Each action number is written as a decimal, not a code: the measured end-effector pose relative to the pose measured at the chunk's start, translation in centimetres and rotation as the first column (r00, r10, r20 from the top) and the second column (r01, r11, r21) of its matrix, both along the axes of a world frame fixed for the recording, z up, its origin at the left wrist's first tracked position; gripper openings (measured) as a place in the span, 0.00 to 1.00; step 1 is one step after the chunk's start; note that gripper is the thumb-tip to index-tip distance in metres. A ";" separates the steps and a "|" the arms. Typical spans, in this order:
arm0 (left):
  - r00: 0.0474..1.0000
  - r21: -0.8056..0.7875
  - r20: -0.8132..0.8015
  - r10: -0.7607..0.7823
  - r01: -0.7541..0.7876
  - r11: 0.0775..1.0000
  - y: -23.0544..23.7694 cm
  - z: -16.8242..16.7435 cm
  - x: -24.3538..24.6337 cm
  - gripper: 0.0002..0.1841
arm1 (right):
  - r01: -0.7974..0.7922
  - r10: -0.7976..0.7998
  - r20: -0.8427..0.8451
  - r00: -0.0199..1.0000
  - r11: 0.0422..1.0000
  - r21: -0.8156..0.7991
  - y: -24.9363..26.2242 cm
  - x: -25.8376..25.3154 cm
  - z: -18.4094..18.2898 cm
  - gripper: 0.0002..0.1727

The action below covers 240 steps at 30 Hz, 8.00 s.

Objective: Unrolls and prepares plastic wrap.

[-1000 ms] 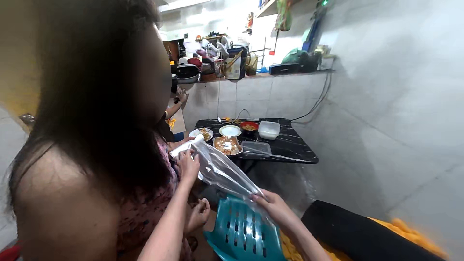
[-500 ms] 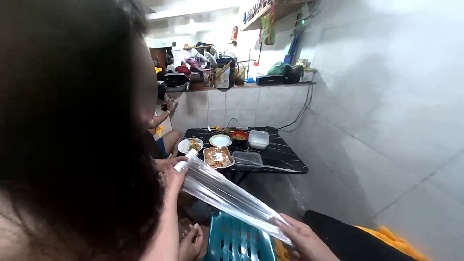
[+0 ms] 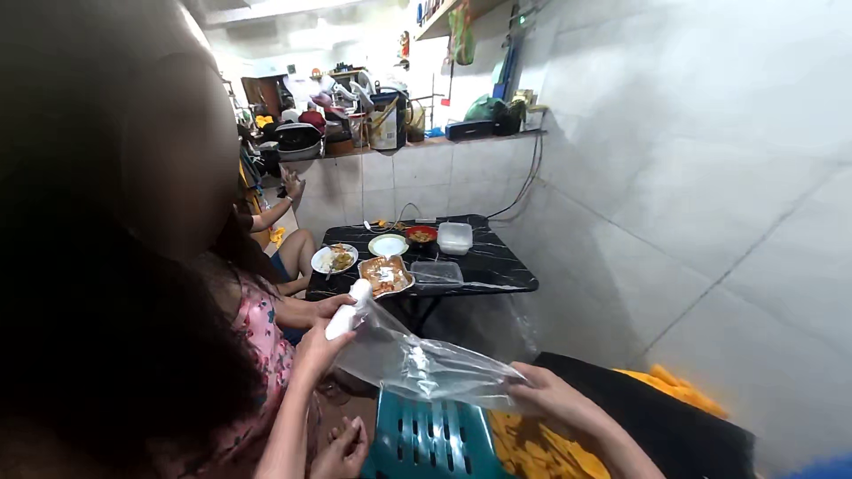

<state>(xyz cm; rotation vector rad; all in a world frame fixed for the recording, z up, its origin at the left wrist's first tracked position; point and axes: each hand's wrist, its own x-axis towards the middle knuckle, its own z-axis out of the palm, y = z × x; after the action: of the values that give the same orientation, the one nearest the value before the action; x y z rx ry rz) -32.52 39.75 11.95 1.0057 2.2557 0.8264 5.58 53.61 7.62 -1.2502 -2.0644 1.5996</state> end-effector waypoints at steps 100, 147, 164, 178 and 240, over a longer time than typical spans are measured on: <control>0.507 0.598 0.775 -0.377 -0.399 0.695 -22.4 2.5 11.9 0.27 | -0.126 0.096 -0.520 0.849 0.992 -0.023 -9.5 -24.5 12.0 0.14; -0.463 0.704 0.425 -0.778 -0.372 0.606 -9.5 0.0 19.1 0.27 | 0.341 -0.121 -0.641 0.758 0.911 0.231 -11.9 0.7 14.9 0.14; -0.271 0.647 0.651 -0.709 -0.289 0.705 -16.1 -2.2 19.5 0.24 | 0.573 -0.460 -0.621 0.635 0.819 -0.021 -8.9 8.6 11.1 0.19; 0.424 0.519 0.843 -0.330 -0.483 0.706 -12.9 5.2 19.7 0.29 | 0.459 -0.306 -0.522 0.796 0.868 0.191 -5.5 10.1 9.8 0.15; 0.821 0.851 0.342 -0.458 -0.063 0.521 -13.9 15.6 21.5 0.25 | 0.071 0.041 -0.295 0.955 0.931 0.358 -6.6 -3.0 11.4 0.10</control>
<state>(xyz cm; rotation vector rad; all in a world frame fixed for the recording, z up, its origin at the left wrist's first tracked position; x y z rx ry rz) -11.06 25.89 27.54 1.1883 1.1329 1.9033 2.54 46.96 19.00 -0.8353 -2.0265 1.2278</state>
